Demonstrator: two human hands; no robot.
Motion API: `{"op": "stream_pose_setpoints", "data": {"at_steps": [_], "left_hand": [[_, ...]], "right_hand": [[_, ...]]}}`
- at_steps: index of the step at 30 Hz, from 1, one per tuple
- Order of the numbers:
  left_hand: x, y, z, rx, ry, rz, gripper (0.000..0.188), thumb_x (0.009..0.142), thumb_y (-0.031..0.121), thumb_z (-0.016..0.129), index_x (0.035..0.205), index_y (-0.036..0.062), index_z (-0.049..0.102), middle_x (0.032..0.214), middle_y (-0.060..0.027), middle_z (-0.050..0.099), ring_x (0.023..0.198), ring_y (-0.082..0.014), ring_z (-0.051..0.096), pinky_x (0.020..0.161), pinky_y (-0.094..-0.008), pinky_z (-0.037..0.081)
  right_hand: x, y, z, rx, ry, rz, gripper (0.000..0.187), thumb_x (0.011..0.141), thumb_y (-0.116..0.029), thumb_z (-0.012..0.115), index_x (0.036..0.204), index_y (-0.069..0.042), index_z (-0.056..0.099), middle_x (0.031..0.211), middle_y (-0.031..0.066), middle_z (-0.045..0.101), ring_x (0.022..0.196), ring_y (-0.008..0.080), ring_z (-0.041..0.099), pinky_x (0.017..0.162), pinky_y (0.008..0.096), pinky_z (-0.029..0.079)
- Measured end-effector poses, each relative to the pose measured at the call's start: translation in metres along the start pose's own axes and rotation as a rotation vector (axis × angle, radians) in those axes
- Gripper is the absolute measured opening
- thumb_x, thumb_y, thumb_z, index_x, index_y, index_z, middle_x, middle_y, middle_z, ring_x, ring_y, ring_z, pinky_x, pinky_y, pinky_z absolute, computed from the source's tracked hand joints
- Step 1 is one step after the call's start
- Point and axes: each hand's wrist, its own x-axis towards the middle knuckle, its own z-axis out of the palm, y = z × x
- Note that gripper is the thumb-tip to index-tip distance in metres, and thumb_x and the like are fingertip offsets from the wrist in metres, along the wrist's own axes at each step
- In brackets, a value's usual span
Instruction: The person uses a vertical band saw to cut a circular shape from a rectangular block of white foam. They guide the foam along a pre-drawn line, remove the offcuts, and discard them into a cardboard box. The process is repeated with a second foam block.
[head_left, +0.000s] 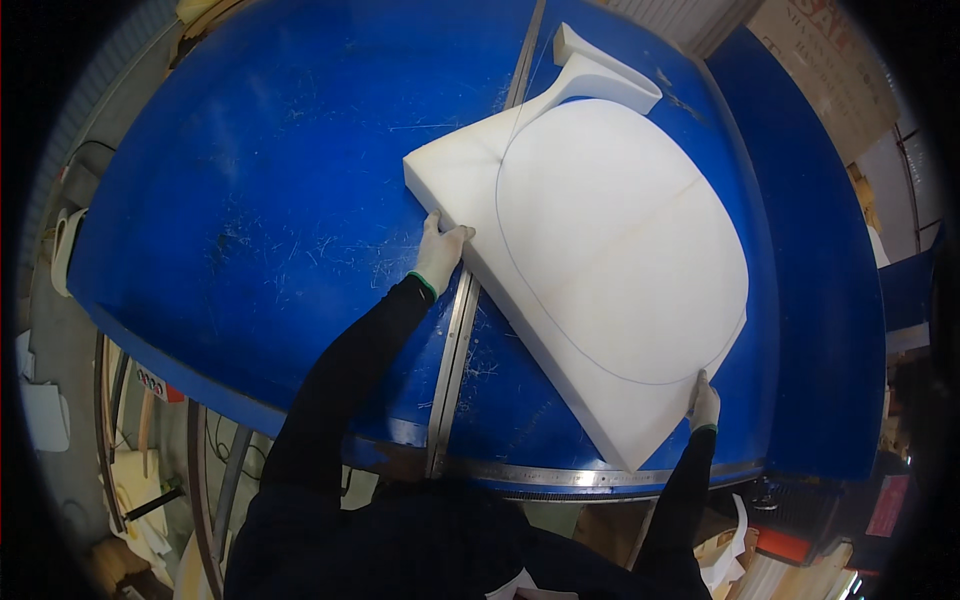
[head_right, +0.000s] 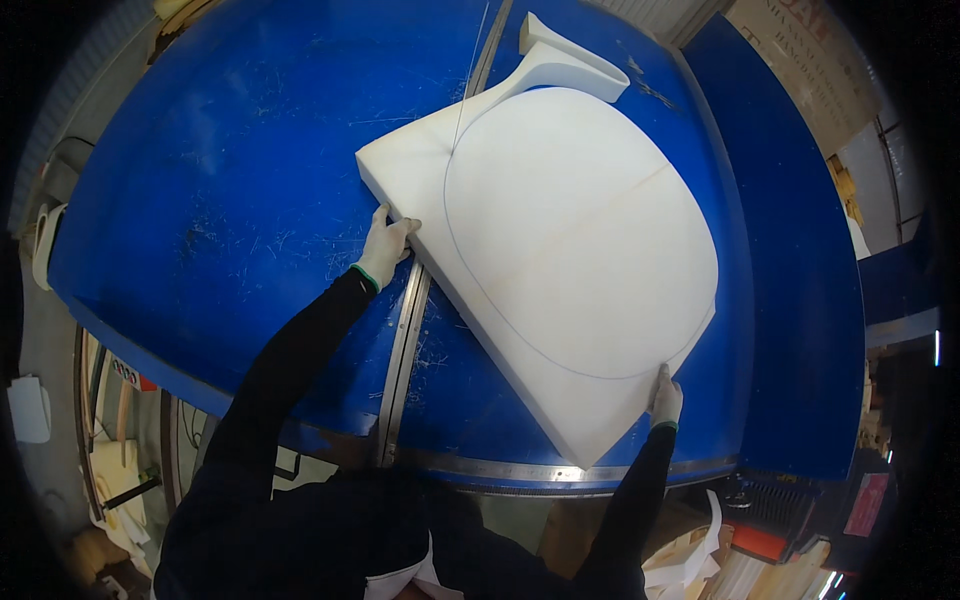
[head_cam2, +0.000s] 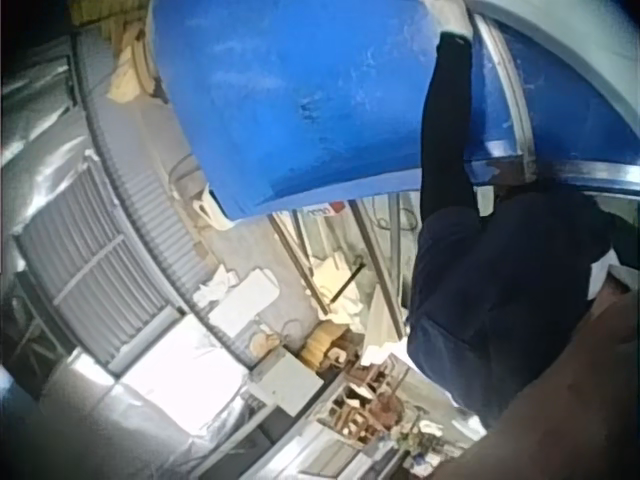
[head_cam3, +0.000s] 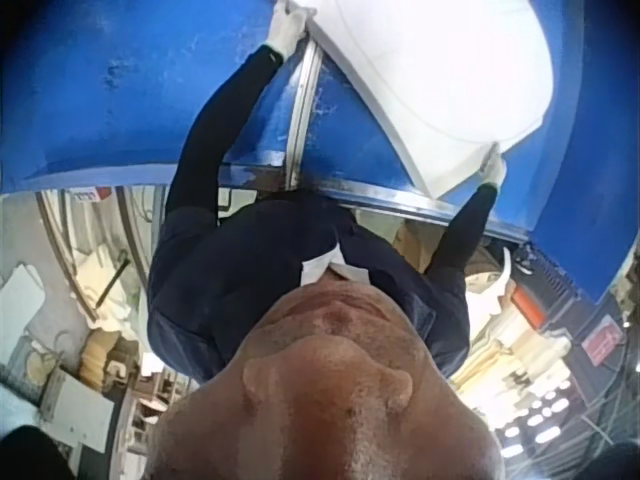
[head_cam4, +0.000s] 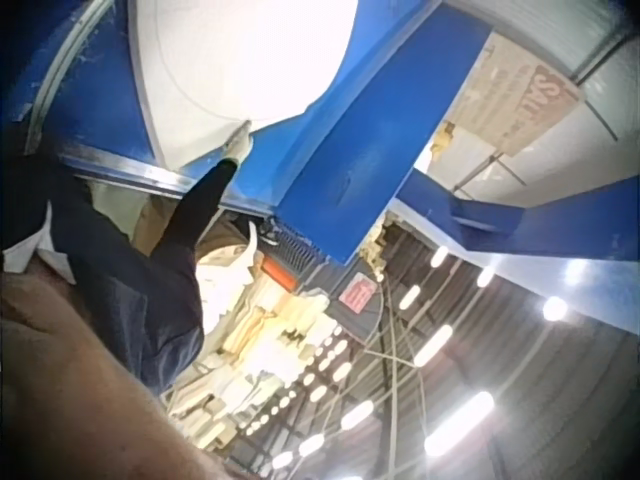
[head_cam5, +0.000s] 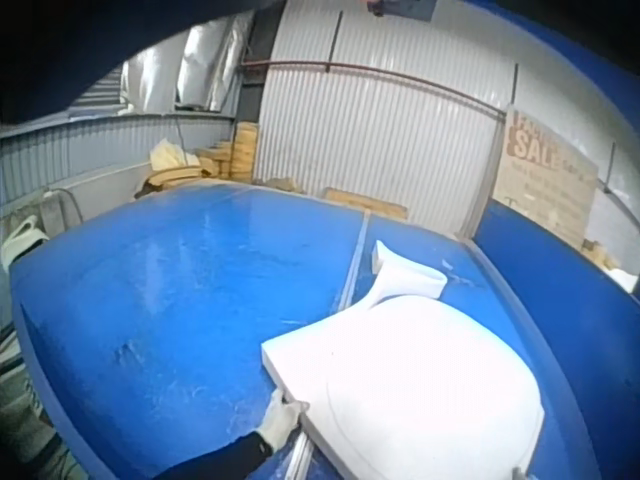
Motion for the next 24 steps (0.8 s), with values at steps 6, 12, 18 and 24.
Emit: {"op": "stream_pose_setpoints", "data": {"at_steps": [6,12,18,24], "left_hand": [[0.018,-0.016,-0.001,-0.052,0.021,0.061,0.088,0.082,0.014,0.070,0.154,-0.0041,0.024,0.130,-0.0243,0.056,0.118,-0.0301,0.058,0.100,-0.0356,0.047],[0.030,-0.022,0.000,-0.057,0.036,0.134,0.084,0.084,0.010,0.068,0.156,0.0018,0.025,0.095,-0.0056,0.057,0.071,-0.0113,0.046,0.062,-0.0276,0.039],[0.034,-0.011,0.001,-0.051,0.044,0.135,0.083,0.085,0.011,0.067,0.156,0.0013,0.025,0.098,-0.0065,0.057,0.071,-0.0118,0.047,0.064,-0.0283,0.040],[0.040,-0.003,-0.001,-0.049,-0.005,0.104,0.084,0.085,0.011,0.067,0.157,0.0013,0.024,0.105,-0.0092,0.057,0.075,-0.0134,0.049,0.072,-0.0300,0.046]], "right_hand": [[0.010,0.006,0.007,0.022,0.012,-0.057,0.037,0.100,-0.038,0.062,0.091,-0.002,0.060,0.079,0.0055,0.061,0.063,0.0149,0.059,0.051,0.0298,0.047],[-0.001,-0.002,0.007,-0.024,0.012,-0.063,0.037,0.100,-0.036,0.061,0.087,-0.002,0.059,0.075,0.0046,0.059,0.060,0.0139,0.055,0.049,0.0299,0.043],[-0.008,0.000,0.015,0.004,0.035,-0.060,0.035,0.100,-0.035,0.061,0.085,-0.004,0.058,0.075,0.0031,0.058,0.061,0.0125,0.055,0.049,0.0283,0.045],[-0.012,0.006,0.015,0.021,0.008,-0.046,0.033,0.101,-0.034,0.061,0.085,-0.006,0.057,0.076,0.0020,0.058,0.060,0.0116,0.056,0.048,0.0281,0.045]]}}
